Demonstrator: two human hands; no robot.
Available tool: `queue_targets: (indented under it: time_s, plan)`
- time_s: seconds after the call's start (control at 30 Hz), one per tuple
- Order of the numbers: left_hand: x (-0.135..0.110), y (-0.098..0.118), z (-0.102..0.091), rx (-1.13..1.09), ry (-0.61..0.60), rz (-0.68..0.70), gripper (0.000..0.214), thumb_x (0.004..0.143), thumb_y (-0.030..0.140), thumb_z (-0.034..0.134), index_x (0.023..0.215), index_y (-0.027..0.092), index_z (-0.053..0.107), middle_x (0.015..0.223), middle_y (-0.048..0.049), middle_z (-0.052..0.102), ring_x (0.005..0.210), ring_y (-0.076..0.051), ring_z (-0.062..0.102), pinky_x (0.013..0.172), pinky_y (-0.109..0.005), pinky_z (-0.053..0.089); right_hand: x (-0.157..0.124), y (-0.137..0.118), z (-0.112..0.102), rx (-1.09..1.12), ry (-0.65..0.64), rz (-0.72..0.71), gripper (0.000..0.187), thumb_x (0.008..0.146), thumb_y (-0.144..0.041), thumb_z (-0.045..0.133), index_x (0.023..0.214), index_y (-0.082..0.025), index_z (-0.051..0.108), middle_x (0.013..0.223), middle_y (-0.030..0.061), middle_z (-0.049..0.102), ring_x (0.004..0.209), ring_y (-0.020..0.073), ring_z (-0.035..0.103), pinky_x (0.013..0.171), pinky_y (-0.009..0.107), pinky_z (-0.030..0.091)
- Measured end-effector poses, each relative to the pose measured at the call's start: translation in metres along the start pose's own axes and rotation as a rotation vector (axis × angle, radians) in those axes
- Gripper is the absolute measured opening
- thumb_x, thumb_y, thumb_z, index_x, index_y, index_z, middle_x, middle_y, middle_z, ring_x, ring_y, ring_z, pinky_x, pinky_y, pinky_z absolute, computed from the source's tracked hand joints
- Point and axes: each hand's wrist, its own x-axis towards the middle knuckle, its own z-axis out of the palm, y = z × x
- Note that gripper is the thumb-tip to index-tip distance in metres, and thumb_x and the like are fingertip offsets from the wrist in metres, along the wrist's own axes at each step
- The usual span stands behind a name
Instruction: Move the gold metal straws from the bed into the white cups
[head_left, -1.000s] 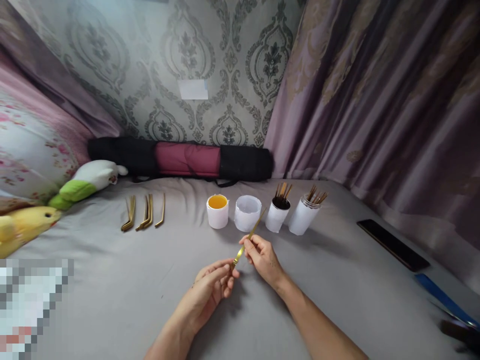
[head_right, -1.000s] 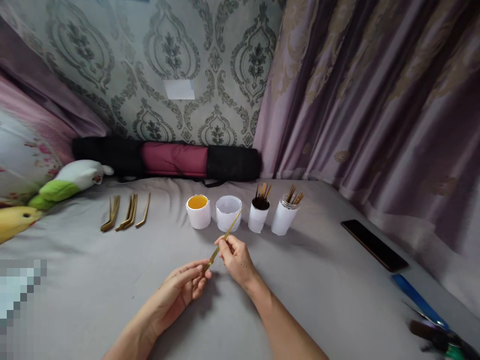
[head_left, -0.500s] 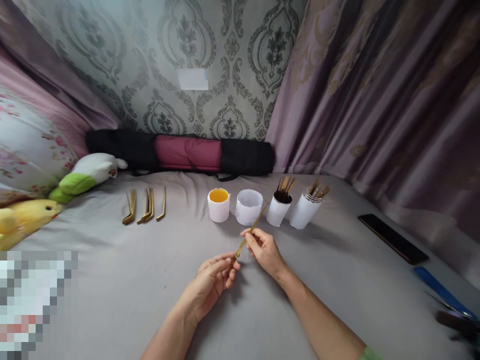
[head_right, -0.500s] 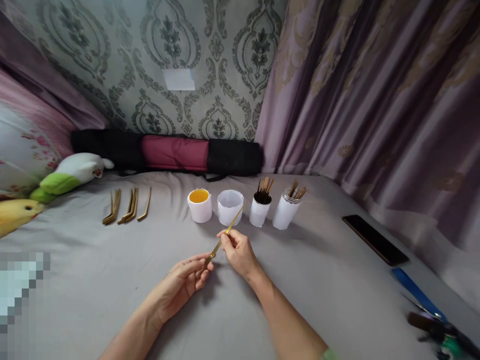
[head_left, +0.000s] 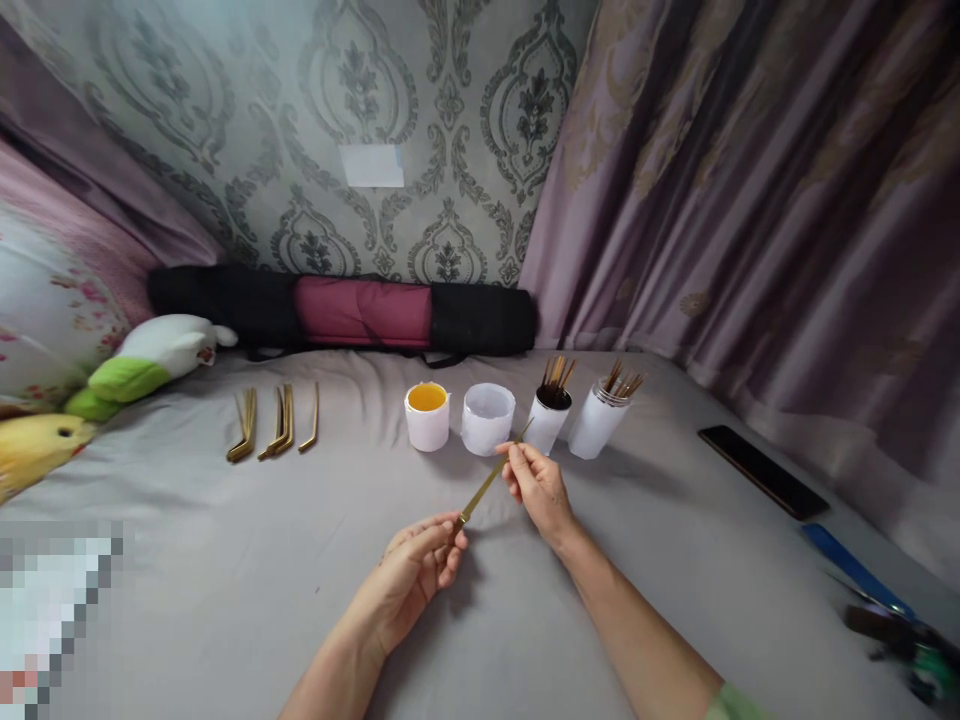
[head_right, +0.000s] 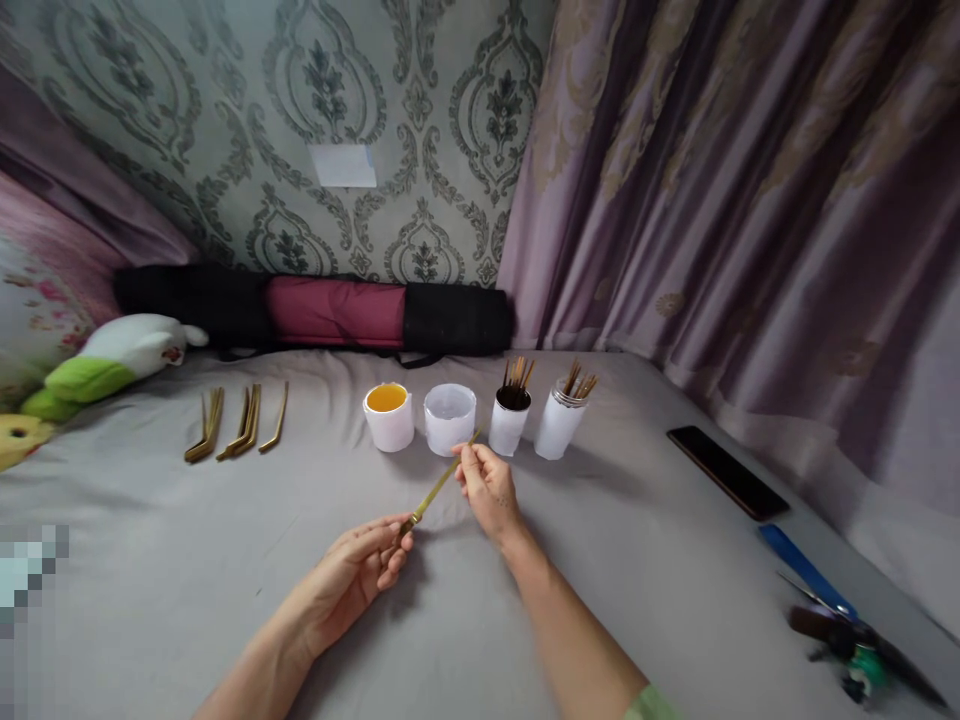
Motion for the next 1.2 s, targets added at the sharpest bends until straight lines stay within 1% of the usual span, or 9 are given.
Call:
queue_targets:
  time_s: [0.13, 0.3, 0.6, 0.77, 0.9, 1.03, 1.13, 1.2]
  plan:
    - [0.0, -0.001, -0.001, -0.003, -0.006, 0.009, 0.023, 0.072, 0.02, 0.059, 0.092, 0.009, 0.056, 0.071, -0.0047, 0.058, 0.053, -0.006, 0.049, 0.044, -0.017, 0.036, 0.004, -0.005, -0.006, 0.05, 0.087, -0.015, 0.037, 0.078, -0.049, 0.044, 0.089, -0.016, 0.059, 0.06, -0.0019, 0.048, 0.043, 0.0045, 0.037, 0.036, 0.017, 0.027]
    - [-0.001, 0.0, 0.001, -0.008, 0.01, -0.002, 0.023, 0.072, 0.018, 0.06, 0.093, 0.009, 0.055, 0.072, -0.0052, 0.059, 0.054, -0.007, 0.051, 0.046, -0.017, 0.039, 0.008, -0.01, -0.016, 0.092, 0.179, -0.047, 0.036, 0.077, -0.05, 0.047, 0.086, -0.017, 0.058, 0.061, -0.0021, 0.048, 0.043, 0.0042, 0.037, 0.035, 0.016, 0.028]
    - [-0.003, 0.002, 0.001, -0.022, 0.004, 0.002, 0.022, 0.072, 0.016, 0.061, 0.092, 0.009, 0.056, 0.072, -0.0054, 0.061, 0.054, -0.007, 0.054, 0.049, -0.017, 0.043, 0.01, -0.014, -0.028, 0.082, 0.257, -0.068, 0.036, 0.074, -0.05, 0.05, 0.083, -0.016, 0.057, 0.061, -0.0016, 0.05, 0.042, 0.0047, 0.038, 0.034, 0.017, 0.027]
    - [-0.003, 0.001, 0.0, -0.008, 0.018, 0.007, 0.023, 0.071, 0.016, 0.062, 0.092, 0.009, 0.055, 0.073, -0.0065, 0.062, 0.055, -0.007, 0.055, 0.05, -0.017, 0.045, 0.006, -0.018, -0.032, 0.089, 0.25, -0.056, 0.035, 0.072, -0.049, 0.053, 0.082, -0.016, 0.057, 0.061, -0.0013, 0.052, 0.042, 0.0049, 0.039, 0.035, 0.017, 0.027]
    - [-0.003, 0.001, -0.001, -0.009, 0.006, 0.01, 0.025, 0.071, 0.017, 0.063, 0.093, 0.009, 0.055, 0.076, -0.0077, 0.062, 0.055, -0.007, 0.055, 0.051, -0.017, 0.046, 0.003, -0.021, -0.036, 0.093, 0.23, -0.027, 0.034, 0.071, -0.048, 0.055, 0.08, -0.016, 0.057, 0.062, -0.0013, 0.053, 0.042, 0.0046, 0.039, 0.035, 0.017, 0.028]
    - [-0.003, 0.001, -0.003, -0.005, -0.009, 0.021, 0.027, 0.071, 0.019, 0.064, 0.094, 0.009, 0.055, 0.081, -0.0092, 0.063, 0.058, -0.007, 0.055, 0.055, -0.018, 0.048, 0.001, -0.025, -0.039, 0.084, 0.215, -0.002, 0.034, 0.07, -0.048, 0.056, 0.079, -0.015, 0.056, 0.061, -0.0014, 0.055, 0.042, 0.0045, 0.04, 0.035, 0.018, 0.027]
    - [-0.002, 0.0, -0.005, -0.012, -0.025, 0.028, 0.026, 0.072, 0.021, 0.062, 0.093, 0.009, 0.057, 0.083, -0.0101, 0.063, 0.06, -0.008, 0.056, 0.057, -0.019, 0.048, 0.001, -0.028, -0.041, 0.069, 0.21, -0.01, 0.034, 0.069, -0.048, 0.057, 0.078, -0.015, 0.056, 0.061, -0.0015, 0.055, 0.041, 0.0044, 0.039, 0.035, 0.018, 0.027]
    - [-0.001, 0.001, -0.005, -0.025, -0.023, 0.029, 0.023, 0.072, 0.021, 0.062, 0.092, 0.009, 0.058, 0.081, -0.009, 0.063, 0.06, -0.007, 0.056, 0.057, -0.018, 0.048, 0.001, -0.031, -0.044, 0.062, 0.216, -0.021, 0.034, 0.07, -0.048, 0.056, 0.077, -0.015, 0.056, 0.06, -0.0017, 0.055, 0.041, 0.0043, 0.039, 0.035, 0.018, 0.027]
